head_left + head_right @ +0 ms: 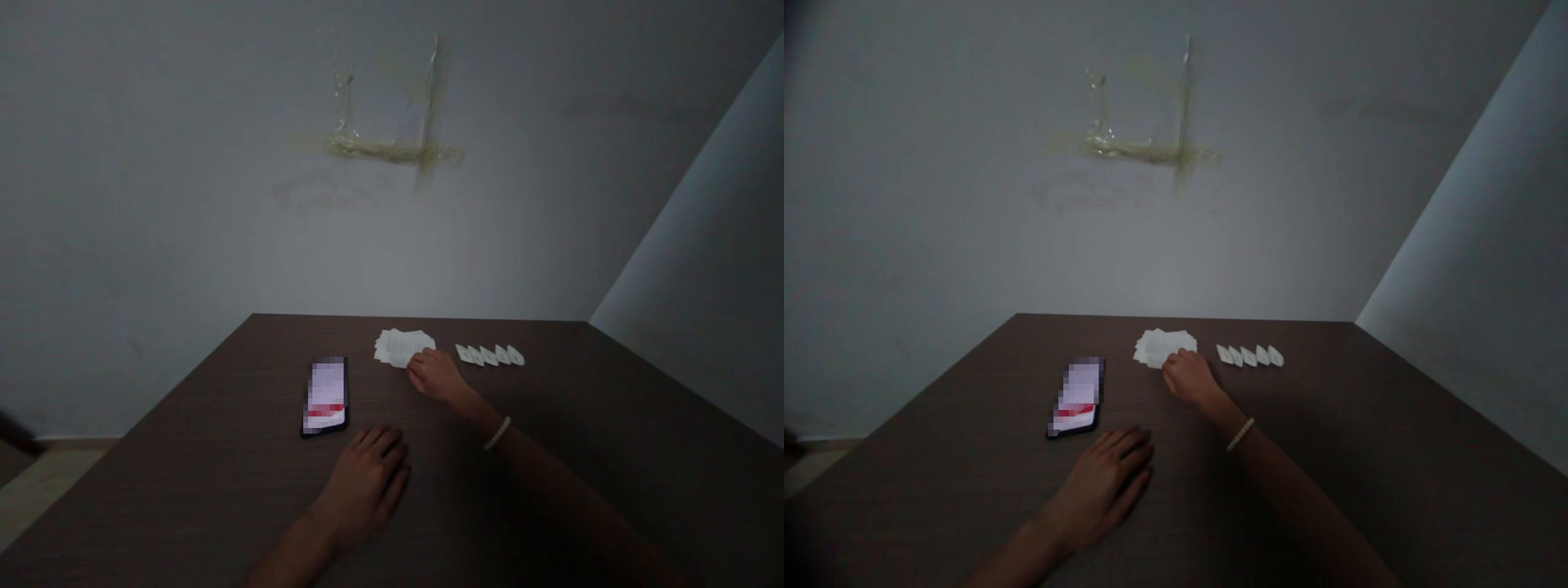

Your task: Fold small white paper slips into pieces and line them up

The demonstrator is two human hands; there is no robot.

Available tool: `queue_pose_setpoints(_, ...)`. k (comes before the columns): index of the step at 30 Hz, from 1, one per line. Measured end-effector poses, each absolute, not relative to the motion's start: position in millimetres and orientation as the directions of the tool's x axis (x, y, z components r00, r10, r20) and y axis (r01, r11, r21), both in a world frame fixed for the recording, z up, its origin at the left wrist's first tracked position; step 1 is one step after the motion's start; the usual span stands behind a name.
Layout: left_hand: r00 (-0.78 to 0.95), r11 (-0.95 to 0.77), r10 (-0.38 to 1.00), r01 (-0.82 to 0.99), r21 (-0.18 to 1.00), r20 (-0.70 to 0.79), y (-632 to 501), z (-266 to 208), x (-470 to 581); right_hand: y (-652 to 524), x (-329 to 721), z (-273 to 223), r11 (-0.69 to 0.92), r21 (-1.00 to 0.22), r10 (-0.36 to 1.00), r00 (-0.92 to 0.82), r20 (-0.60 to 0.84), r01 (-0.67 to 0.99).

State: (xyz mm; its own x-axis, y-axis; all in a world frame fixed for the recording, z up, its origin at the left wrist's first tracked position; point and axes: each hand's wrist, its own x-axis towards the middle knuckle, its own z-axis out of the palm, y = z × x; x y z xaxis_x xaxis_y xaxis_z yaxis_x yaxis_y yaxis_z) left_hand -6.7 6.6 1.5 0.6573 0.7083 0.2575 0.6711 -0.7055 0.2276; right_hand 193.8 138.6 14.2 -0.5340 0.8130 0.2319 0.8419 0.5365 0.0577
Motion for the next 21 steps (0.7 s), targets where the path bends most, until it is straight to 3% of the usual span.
queue_pose_setpoints(6, 0.529, -0.617, 0.778, 0.747, 0.247, 0.34, 22.8, -0.4, -15.4, 74.6, 199.4, -4.7, 0.653, 0.066, 0.723, -0.648, 0.239, 0.754)
queue_pose_setpoints(9, 0.46, -0.556, 0.817, 0.787, 0.267, 0.347, 30.6, -1.1, -15.8, 54.3, 203.9, -11.7, 0.719, -0.077, 0.675, -0.668, 0.315, 0.69)
queue_pose_setpoints(14, 0.489, -0.584, 0.792, 0.782, 0.219, 0.365, 40.8, -5.0, -5.3, 55.7, 226.0, -13.4, 0.647, -0.343, 0.744, -0.468, 0.477, 0.68)
queue_pose_setpoints(21, 0.623, -0.678, 0.733, 0.7, 0.223, 0.273, 64.6, -6.5, 9.4, 73.7, 260.3, -20.9, 0.554, -0.442, 0.813, -0.345, 0.468, 0.706)
